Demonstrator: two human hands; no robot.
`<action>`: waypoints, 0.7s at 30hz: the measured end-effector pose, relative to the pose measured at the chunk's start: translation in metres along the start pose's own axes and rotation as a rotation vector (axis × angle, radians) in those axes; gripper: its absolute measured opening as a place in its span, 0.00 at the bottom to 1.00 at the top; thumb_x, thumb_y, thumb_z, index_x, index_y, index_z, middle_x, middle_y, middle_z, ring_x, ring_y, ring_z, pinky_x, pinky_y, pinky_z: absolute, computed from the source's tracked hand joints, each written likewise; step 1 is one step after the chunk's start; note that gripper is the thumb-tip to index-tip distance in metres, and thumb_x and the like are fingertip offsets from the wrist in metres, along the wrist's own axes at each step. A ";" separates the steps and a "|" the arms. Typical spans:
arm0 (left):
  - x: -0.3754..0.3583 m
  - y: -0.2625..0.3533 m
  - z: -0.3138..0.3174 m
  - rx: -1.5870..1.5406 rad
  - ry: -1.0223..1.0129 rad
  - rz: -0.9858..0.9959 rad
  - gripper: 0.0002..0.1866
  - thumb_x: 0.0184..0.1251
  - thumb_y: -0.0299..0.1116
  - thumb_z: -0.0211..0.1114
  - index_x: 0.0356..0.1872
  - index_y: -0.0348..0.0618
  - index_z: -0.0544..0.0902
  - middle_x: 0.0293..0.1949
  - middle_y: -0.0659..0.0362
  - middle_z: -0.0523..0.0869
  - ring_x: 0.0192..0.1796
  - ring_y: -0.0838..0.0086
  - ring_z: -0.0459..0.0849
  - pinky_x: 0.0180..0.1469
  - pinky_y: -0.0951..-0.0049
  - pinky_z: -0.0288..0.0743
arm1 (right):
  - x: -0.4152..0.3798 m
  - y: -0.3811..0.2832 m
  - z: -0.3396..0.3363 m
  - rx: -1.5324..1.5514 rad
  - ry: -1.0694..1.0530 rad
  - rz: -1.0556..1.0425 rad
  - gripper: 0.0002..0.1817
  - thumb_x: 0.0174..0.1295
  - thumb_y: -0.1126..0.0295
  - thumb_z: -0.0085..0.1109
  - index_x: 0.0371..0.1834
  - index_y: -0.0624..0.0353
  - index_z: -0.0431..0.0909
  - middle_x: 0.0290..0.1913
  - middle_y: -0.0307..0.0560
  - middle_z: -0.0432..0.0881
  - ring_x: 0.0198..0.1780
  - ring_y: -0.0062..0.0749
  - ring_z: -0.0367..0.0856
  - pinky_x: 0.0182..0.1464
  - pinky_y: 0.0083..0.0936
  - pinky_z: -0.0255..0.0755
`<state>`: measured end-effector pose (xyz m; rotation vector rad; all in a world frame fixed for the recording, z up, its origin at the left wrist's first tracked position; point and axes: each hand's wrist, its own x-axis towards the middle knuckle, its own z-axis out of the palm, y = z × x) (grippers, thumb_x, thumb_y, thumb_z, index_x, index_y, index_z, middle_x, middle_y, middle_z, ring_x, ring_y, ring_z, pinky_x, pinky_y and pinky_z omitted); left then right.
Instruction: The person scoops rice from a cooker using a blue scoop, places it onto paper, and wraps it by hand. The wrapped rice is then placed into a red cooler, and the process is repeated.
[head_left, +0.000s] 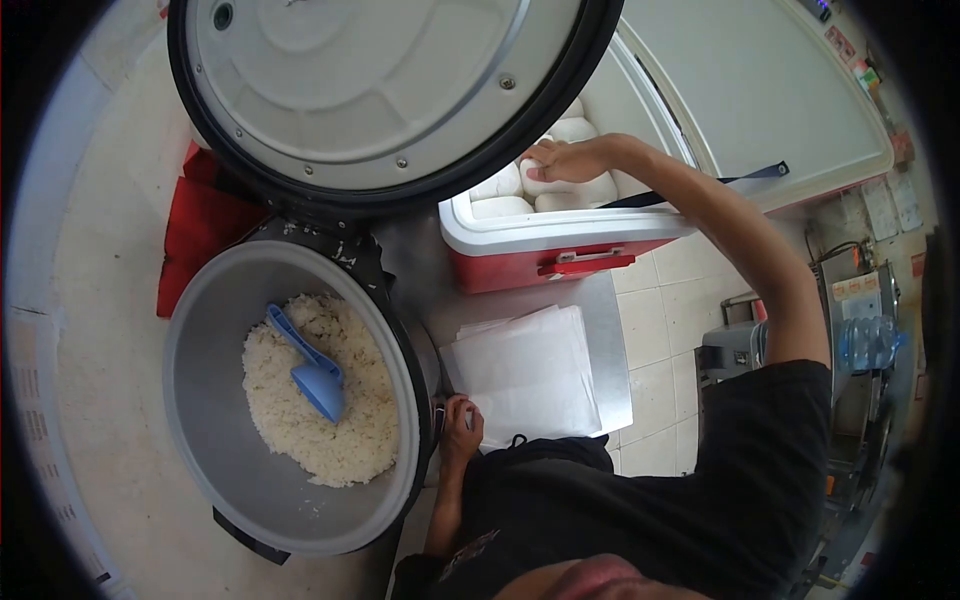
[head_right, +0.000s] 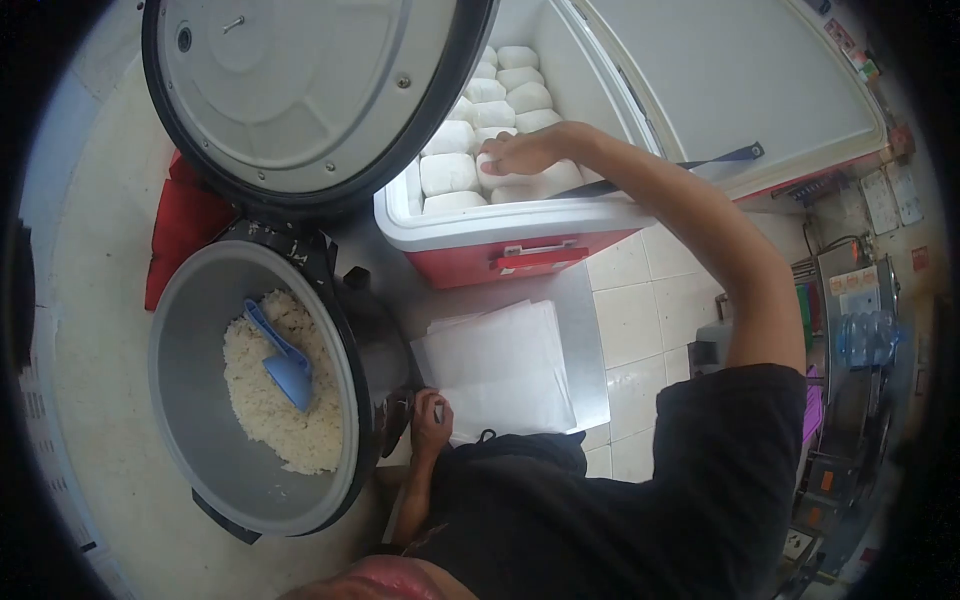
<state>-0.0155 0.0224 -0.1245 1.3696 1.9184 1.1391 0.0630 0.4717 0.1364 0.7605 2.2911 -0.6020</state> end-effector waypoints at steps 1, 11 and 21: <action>-0.001 0.001 0.002 0.047 0.010 0.009 0.06 0.58 0.24 0.61 0.35 0.37 0.75 0.45 0.49 0.75 0.46 0.56 0.79 0.46 0.61 0.75 | -0.003 -0.006 0.001 -0.003 0.000 0.002 0.35 0.73 0.45 0.26 0.73 0.60 0.45 0.73 0.61 0.49 0.75 0.51 0.46 0.74 0.42 0.46; -0.003 -0.001 0.000 0.050 0.145 0.196 0.07 0.57 0.25 0.62 0.35 0.37 0.75 0.45 0.48 0.77 0.43 0.56 0.81 0.42 0.63 0.78 | -0.050 -0.009 -0.022 0.037 0.462 0.058 0.28 0.74 0.51 0.30 0.66 0.61 0.64 0.67 0.57 0.65 0.68 0.47 0.64 0.69 0.36 0.56; -0.050 0.150 -0.109 0.231 0.436 0.508 0.08 0.52 0.26 0.66 0.33 0.42 0.78 0.36 0.58 0.83 0.32 0.69 0.83 0.34 0.71 0.79 | -0.143 -0.250 0.000 -0.195 0.337 -0.679 0.03 0.61 0.77 0.52 0.37 0.60 0.75 0.35 0.45 0.81 0.43 0.37 0.80 0.49 0.34 0.70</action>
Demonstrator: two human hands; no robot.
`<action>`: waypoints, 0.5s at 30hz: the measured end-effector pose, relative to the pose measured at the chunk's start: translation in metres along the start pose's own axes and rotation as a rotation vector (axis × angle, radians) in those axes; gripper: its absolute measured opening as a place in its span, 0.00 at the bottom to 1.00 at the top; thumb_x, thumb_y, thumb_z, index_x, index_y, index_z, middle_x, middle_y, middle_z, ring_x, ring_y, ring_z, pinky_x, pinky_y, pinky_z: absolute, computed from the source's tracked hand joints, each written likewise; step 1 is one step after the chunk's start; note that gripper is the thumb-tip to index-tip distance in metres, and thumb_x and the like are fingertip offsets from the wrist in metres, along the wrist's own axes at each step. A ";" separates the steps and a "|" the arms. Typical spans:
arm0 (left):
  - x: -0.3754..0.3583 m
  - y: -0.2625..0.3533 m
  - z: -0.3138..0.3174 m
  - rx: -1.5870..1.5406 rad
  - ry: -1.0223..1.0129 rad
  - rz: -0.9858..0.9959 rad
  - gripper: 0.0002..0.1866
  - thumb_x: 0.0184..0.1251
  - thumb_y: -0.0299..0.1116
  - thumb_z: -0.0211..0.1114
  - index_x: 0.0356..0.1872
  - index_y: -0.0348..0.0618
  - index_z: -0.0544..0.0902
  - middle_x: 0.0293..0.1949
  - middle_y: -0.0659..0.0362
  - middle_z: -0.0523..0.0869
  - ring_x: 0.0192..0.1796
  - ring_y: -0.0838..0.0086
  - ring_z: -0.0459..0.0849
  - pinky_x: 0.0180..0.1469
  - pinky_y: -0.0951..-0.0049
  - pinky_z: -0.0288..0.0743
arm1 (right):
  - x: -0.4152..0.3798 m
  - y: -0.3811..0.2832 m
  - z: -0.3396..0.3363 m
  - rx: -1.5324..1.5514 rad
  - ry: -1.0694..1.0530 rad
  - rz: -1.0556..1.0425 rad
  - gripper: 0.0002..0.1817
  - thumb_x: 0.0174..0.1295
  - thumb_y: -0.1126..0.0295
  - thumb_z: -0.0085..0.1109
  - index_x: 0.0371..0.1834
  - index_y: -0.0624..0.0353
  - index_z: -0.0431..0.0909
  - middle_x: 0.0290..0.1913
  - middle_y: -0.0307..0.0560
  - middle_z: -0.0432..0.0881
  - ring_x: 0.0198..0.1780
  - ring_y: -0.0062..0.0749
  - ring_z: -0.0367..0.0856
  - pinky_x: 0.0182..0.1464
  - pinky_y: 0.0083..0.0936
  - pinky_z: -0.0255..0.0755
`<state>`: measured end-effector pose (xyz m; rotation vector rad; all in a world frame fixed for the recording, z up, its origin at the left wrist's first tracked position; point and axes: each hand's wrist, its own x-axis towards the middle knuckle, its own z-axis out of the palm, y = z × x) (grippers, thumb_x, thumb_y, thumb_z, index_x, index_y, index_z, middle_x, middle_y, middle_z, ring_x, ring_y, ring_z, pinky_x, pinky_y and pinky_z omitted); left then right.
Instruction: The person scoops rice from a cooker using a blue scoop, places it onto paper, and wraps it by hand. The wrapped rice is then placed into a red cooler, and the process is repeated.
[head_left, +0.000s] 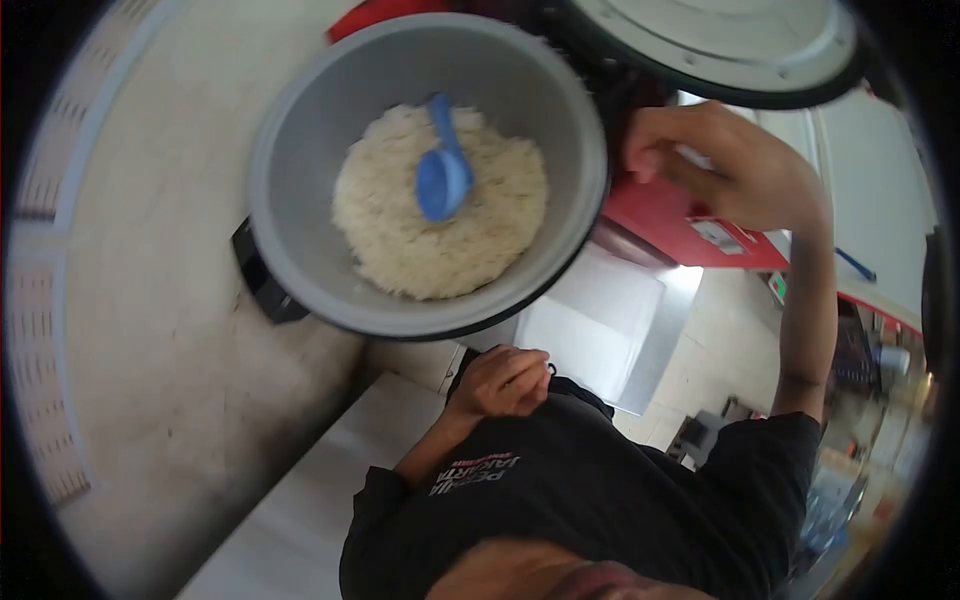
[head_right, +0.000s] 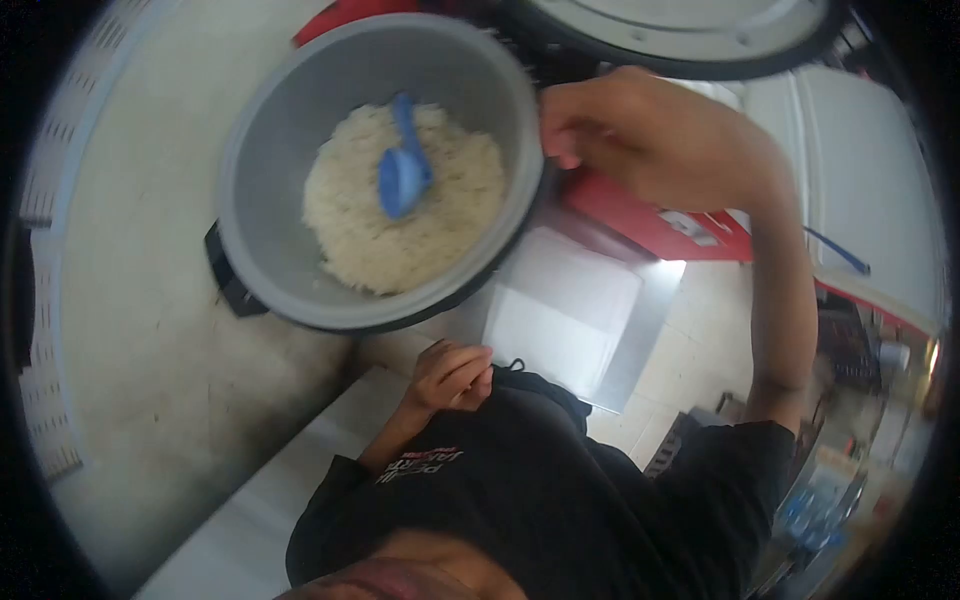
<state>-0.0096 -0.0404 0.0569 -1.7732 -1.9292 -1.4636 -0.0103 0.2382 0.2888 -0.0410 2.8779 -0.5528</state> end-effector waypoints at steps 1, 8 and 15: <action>0.009 0.010 -0.022 0.021 0.173 0.028 0.07 0.54 0.27 0.65 0.34 0.43 0.77 0.34 0.58 0.82 0.31 0.69 0.83 0.33 0.70 0.79 | 0.027 -0.005 0.014 -0.069 -0.009 -0.175 0.04 0.61 0.79 0.51 0.37 0.61 0.74 0.36 0.46 0.80 0.45 0.39 0.79 0.49 0.34 0.69; 0.015 -0.030 -0.096 0.664 0.902 -0.257 0.10 0.68 0.31 0.53 0.41 0.32 0.73 0.48 0.47 0.74 0.51 0.60 0.73 0.51 0.62 0.68 | 0.252 0.013 0.128 -0.782 -0.308 -0.474 0.16 0.49 0.79 0.62 0.44 0.59 0.78 0.48 0.47 0.77 0.53 0.43 0.77 0.55 0.35 0.73; 0.005 -0.101 -0.077 0.476 1.020 -0.195 0.18 0.70 0.40 0.47 0.46 0.31 0.71 0.50 0.48 0.72 0.56 0.61 0.70 0.61 0.57 0.60 | 0.248 0.024 0.128 -0.607 -0.212 -0.574 0.18 0.44 0.76 0.69 0.41 0.60 0.78 0.47 0.47 0.75 0.48 0.45 0.79 0.51 0.38 0.76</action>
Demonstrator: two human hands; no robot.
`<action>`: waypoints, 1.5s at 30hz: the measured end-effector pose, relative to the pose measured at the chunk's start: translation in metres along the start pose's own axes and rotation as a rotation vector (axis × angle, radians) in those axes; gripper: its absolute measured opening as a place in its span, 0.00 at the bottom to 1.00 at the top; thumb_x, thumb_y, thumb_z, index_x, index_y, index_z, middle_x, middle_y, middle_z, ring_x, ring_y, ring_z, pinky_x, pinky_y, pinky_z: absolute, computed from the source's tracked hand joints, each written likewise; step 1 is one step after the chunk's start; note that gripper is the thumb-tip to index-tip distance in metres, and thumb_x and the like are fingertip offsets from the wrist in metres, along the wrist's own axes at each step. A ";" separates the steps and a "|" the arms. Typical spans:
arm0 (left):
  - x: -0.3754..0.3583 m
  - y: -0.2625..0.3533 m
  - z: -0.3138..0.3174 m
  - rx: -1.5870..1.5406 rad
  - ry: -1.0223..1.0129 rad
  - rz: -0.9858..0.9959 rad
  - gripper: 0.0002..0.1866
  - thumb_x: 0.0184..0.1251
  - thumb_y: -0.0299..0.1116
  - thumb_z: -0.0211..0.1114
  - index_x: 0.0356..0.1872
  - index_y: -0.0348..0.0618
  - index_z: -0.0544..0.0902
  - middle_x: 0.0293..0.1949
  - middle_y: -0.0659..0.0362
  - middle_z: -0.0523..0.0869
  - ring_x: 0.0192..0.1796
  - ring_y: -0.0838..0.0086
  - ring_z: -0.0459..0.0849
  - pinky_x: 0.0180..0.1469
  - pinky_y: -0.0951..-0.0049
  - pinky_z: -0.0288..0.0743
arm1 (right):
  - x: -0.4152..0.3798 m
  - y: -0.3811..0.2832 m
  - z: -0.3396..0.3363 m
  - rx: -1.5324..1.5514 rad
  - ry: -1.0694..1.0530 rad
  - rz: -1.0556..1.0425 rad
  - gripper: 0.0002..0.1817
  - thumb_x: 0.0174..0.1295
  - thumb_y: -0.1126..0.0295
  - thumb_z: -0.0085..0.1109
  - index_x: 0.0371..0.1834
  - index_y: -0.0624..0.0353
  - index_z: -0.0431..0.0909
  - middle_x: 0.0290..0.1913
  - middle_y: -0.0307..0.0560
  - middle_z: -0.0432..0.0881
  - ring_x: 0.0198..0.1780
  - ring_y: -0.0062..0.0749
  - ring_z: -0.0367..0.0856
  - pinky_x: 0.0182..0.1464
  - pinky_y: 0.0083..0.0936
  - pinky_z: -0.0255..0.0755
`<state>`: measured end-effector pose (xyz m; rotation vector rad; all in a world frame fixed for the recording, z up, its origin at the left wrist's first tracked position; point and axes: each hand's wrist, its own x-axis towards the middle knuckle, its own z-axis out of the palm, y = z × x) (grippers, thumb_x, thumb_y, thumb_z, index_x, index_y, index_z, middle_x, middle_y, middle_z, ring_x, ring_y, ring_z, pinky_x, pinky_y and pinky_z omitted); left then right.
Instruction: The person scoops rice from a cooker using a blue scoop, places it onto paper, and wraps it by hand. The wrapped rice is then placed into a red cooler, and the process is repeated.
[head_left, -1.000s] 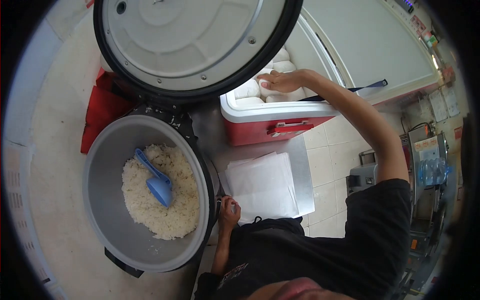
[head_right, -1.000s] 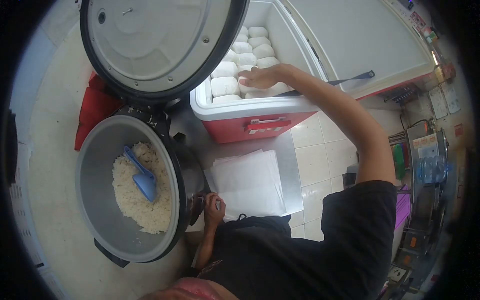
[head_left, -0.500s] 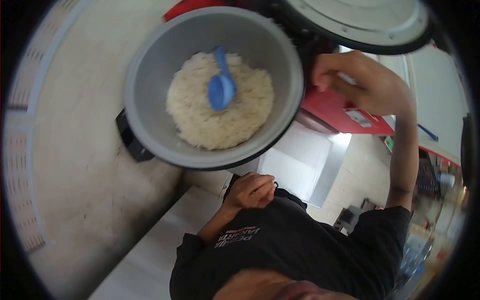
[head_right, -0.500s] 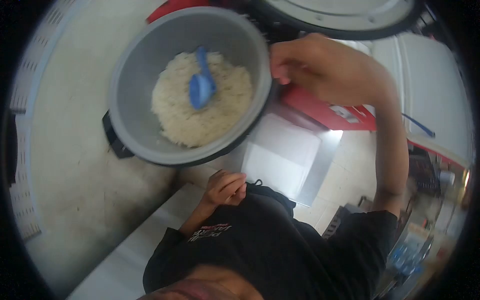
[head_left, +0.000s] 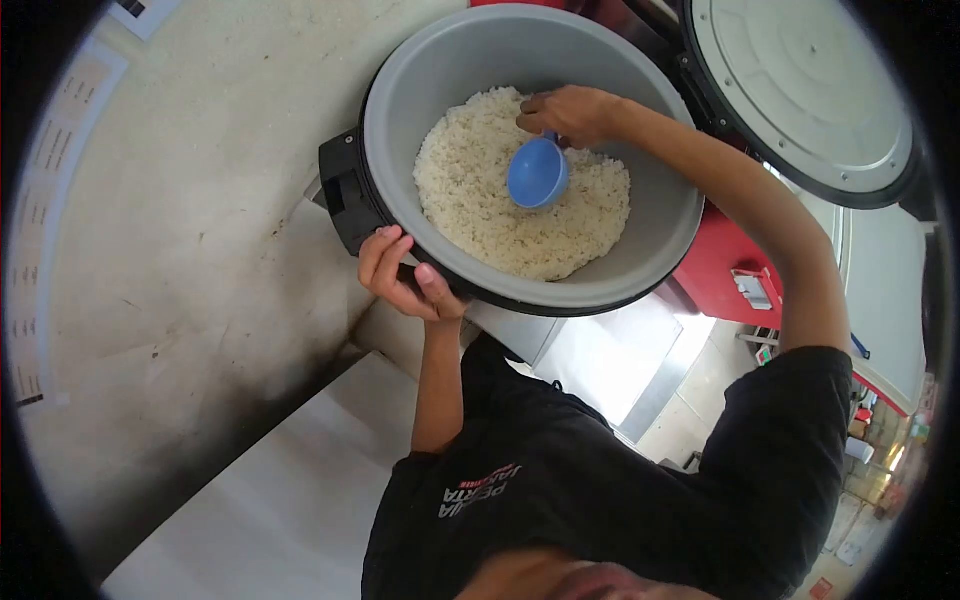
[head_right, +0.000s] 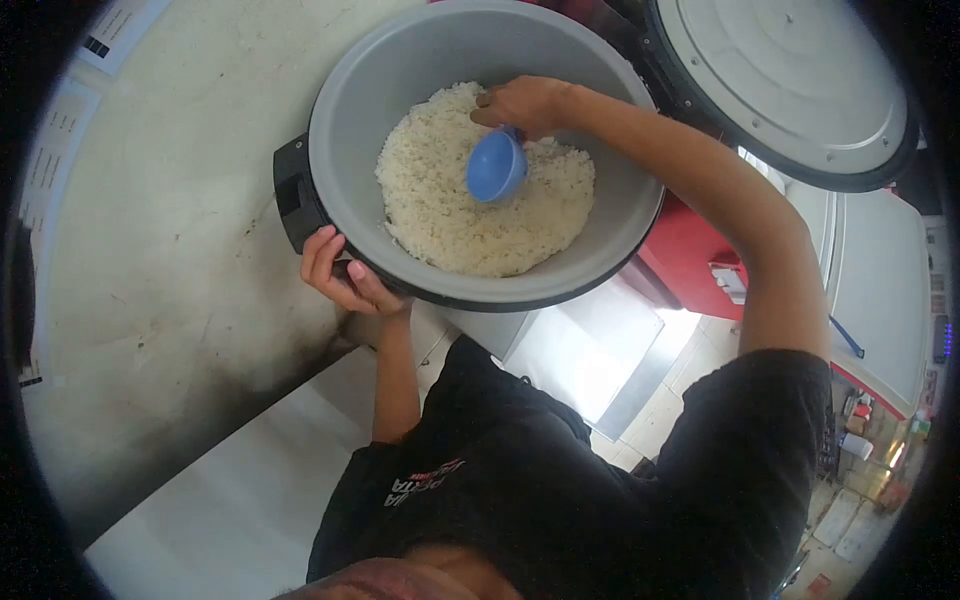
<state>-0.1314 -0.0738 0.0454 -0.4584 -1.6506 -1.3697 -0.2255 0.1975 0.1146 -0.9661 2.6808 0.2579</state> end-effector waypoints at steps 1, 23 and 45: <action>-0.003 -0.003 0.001 -0.040 0.023 0.017 0.17 0.70 0.39 0.47 0.44 0.32 0.71 0.50 0.48 0.72 0.55 0.61 0.70 0.61 0.57 0.61 | -0.002 -0.003 0.000 -0.002 -0.007 0.006 0.18 0.44 0.76 0.69 0.41 0.60 0.78 0.47 0.47 0.75 0.48 0.45 0.79 0.51 0.38 0.76; -0.006 -0.010 -0.005 -0.042 -0.016 0.080 0.11 0.67 0.35 0.48 0.38 0.36 0.72 0.47 0.49 0.73 0.52 0.59 0.73 0.60 0.53 0.65 | -0.003 -0.039 -0.012 -0.101 -0.175 -0.270 0.20 0.47 0.65 0.70 0.45 0.55 0.79 0.43 0.44 0.81 0.57 0.35 0.72 0.66 0.39 0.54; -0.006 -0.008 -0.007 -0.051 -0.039 0.076 0.09 0.68 0.33 0.49 0.39 0.37 0.71 0.47 0.49 0.73 0.53 0.57 0.73 0.58 0.52 0.66 | 0.032 -0.078 0.003 1.081 -0.282 0.604 0.19 0.61 0.67 0.42 0.49 0.71 0.64 0.26 0.45 0.72 0.24 0.27 0.74 0.25 0.27 0.72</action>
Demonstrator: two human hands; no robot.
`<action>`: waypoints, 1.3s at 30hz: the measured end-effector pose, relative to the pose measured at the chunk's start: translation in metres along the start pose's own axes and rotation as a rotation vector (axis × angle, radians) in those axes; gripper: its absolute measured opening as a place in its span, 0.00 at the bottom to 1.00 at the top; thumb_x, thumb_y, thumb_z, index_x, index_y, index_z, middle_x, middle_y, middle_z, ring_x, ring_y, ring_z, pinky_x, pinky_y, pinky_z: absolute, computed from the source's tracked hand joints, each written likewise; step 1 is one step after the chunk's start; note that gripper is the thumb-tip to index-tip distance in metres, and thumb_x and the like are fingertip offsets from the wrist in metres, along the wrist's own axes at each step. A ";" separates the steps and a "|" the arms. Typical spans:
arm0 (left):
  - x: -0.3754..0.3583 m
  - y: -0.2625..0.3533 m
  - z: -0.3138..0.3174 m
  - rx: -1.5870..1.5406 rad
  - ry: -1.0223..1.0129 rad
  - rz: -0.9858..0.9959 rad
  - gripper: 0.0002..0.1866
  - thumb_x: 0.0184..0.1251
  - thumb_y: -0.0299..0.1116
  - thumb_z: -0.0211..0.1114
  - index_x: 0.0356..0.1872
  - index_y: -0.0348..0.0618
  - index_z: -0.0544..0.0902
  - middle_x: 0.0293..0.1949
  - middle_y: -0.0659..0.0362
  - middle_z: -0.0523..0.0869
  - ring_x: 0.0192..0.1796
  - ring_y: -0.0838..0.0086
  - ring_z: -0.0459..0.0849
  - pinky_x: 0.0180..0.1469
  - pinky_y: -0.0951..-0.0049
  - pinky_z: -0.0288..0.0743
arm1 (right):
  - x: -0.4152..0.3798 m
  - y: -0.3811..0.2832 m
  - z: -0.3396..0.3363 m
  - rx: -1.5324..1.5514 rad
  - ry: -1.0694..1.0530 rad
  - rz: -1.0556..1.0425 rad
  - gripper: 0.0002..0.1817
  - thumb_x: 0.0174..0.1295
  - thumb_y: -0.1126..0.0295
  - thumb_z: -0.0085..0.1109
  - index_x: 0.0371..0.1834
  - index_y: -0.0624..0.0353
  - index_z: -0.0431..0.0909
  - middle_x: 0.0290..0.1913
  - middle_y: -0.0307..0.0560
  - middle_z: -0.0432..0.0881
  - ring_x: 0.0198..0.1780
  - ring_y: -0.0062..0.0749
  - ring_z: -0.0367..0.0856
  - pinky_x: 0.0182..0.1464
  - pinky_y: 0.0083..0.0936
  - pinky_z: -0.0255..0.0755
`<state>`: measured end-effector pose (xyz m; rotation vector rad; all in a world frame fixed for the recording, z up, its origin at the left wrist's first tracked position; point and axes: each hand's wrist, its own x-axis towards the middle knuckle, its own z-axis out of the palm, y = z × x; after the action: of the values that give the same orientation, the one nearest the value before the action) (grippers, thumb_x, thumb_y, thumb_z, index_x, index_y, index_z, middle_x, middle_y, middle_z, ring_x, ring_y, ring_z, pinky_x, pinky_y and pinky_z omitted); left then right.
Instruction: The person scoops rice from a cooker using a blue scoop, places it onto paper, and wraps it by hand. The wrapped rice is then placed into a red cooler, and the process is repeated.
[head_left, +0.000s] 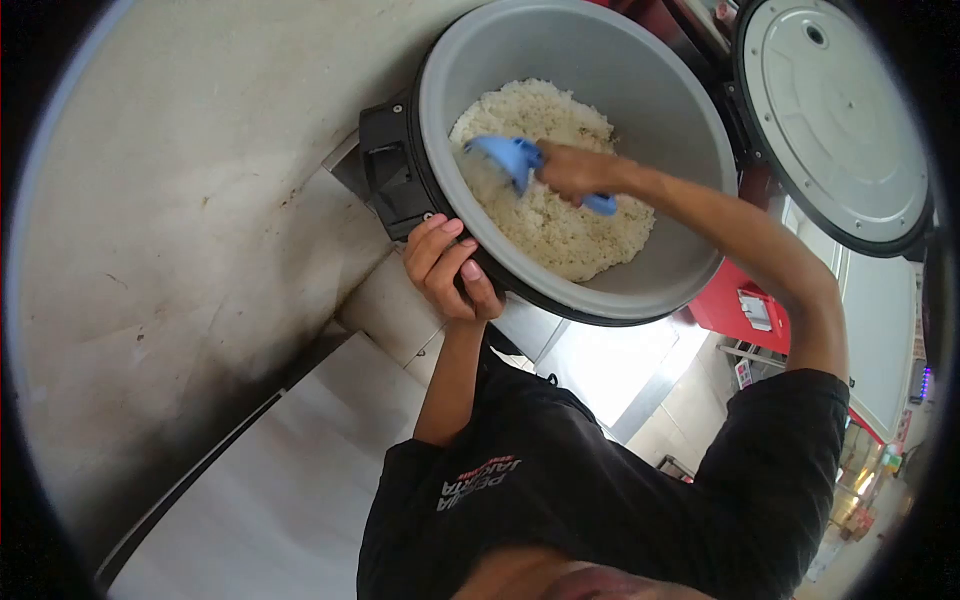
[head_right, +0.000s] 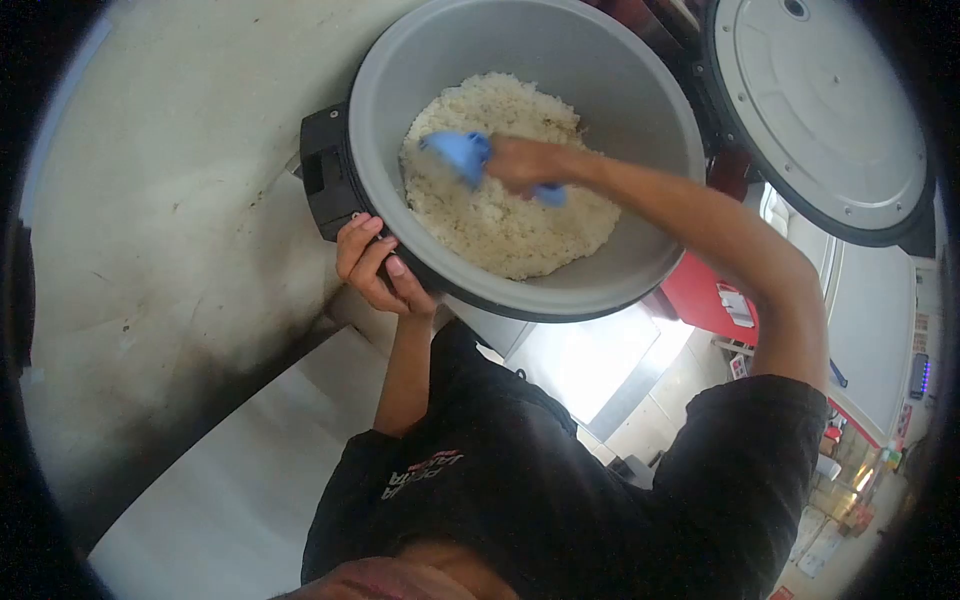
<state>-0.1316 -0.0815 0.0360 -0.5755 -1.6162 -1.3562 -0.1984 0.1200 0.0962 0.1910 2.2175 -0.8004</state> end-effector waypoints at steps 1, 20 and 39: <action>0.000 -0.001 0.001 -0.014 0.008 -0.005 0.09 0.68 0.33 0.49 0.40 0.37 0.71 0.47 0.49 0.73 0.52 0.57 0.73 0.58 0.52 0.66 | 0.000 -0.007 0.007 -0.002 -0.004 -0.007 0.19 0.61 0.67 0.42 0.49 0.71 0.64 0.26 0.45 0.72 0.24 0.27 0.74 0.25 0.27 0.72; 0.000 -0.003 0.001 -0.024 0.015 0.010 0.09 0.67 0.32 0.49 0.42 0.37 0.70 0.48 0.49 0.72 0.53 0.57 0.73 0.60 0.52 0.65 | 0.035 -0.015 0.017 0.635 0.144 0.054 0.08 0.62 0.71 0.43 0.26 0.59 0.68 0.20 0.42 0.71 0.18 0.24 0.69 0.20 0.25 0.63; 0.000 -0.003 0.011 -0.060 0.117 0.036 0.10 0.69 0.34 0.49 0.40 0.36 0.73 0.46 0.48 0.74 0.51 0.57 0.74 0.57 0.54 0.67 | -0.118 0.003 -0.001 1.105 -0.450 0.082 0.14 0.63 0.74 0.47 0.53 0.59 0.67 0.21 0.29 0.59 0.15 0.08 0.55 0.10 0.08 0.49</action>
<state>-0.1378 -0.0723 0.0348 -0.5475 -1.4688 -1.3898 -0.1150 0.1354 0.1783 0.5530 1.1541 -1.7440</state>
